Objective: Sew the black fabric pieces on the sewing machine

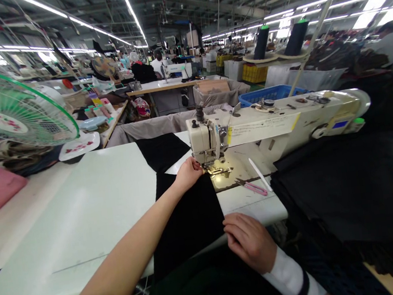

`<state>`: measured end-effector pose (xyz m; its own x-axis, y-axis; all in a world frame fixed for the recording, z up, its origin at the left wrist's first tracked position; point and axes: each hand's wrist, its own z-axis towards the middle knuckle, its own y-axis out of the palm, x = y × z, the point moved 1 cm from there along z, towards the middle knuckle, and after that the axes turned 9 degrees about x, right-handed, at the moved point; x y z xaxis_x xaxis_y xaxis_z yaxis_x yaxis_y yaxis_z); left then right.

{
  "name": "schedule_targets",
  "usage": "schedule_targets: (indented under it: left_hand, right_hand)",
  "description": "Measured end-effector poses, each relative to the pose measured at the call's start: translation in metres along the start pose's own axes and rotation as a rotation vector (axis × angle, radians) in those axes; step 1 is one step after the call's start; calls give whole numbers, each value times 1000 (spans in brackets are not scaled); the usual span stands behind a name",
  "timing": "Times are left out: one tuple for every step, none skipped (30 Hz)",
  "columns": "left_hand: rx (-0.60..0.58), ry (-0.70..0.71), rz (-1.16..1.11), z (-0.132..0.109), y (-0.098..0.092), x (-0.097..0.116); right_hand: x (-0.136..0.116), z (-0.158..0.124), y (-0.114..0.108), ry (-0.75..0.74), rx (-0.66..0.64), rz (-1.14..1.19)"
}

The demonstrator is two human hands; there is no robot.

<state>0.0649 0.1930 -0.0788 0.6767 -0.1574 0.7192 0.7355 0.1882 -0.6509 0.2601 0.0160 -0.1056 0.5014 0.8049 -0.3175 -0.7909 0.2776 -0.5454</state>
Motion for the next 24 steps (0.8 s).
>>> schedule_targets:
  left_hand:
    - [8,10,24,0,0,1]
    - [23,25,52,-1,-1,2]
    - [44,43,85,-4,-2,5]
    - [70,66,121,-9,-5,9]
    - [99,89,157,-18,-7,14]
    - [122,111,187,-30,-11,19]
    - [118,144,215,-45,-14,25]
    - [69,201,234,-63,-17,30]
    - [-6,272,245,-82,-20,35]
    - [-116,377,258,-102,-22,38]
    - [-205,481,264,-120,-24,40]
    - [-257,578,281,-136,-25,39]
    - [-280,666,305,-148,-27,37]
    - [-269,732,331,-155,-28,34]
    - [-251,784,363,-158,-28,30]
    - [-239,826,393,-157,-28,25]
    - [-231,858,418,-153,-28,21]
    - [-225,883,437,-147,-28,18]
    - [-217,900,451,-140,-27,15]
    - [-208,913,460,-133,-26,12]
    - [-198,923,462,-126,-26,10]
    - [-188,930,459,-119,-26,9]
    - [-179,931,454,-114,-26,7]
    - [-169,929,449,-109,-26,6]
  right_hand:
    - [0,0,0,-16,4,-6]
    - [1,-1,1,-32,6,-12]
    - [1,-1,1,-46,5,-15]
    - [1,-2,1,-52,1,-16]
    - [2,-2,1,-53,-6,-14]
    - [2,-2,0,-52,-8,-10]
    - [2,-2,0,-49,-6,-6]
    - [2,-2,0,-46,-4,-1]
    - [3,-1,0,-40,-2,3]
    - [4,0,1,-32,-4,6]
    - [5,2,2,-22,-6,8]
    - [7,4,4,-9,-9,9]
    - [9,7,5,2,-14,11]
    - [12,11,7,14,-19,12]
    - [15,14,9,24,-24,12]
    - [18,18,12,31,-32,13]
    - [21,23,14,36,-44,12]
    - [25,27,16,41,-57,7]
    - [28,31,17,46,-69,-6]
    - [31,36,19,52,-80,-29]
    - [35,40,20,58,-92,-62]
    - [38,44,22,66,-110,-104]
    - [41,48,23,75,-133,-150]
    - [44,52,25,81,-157,-191]
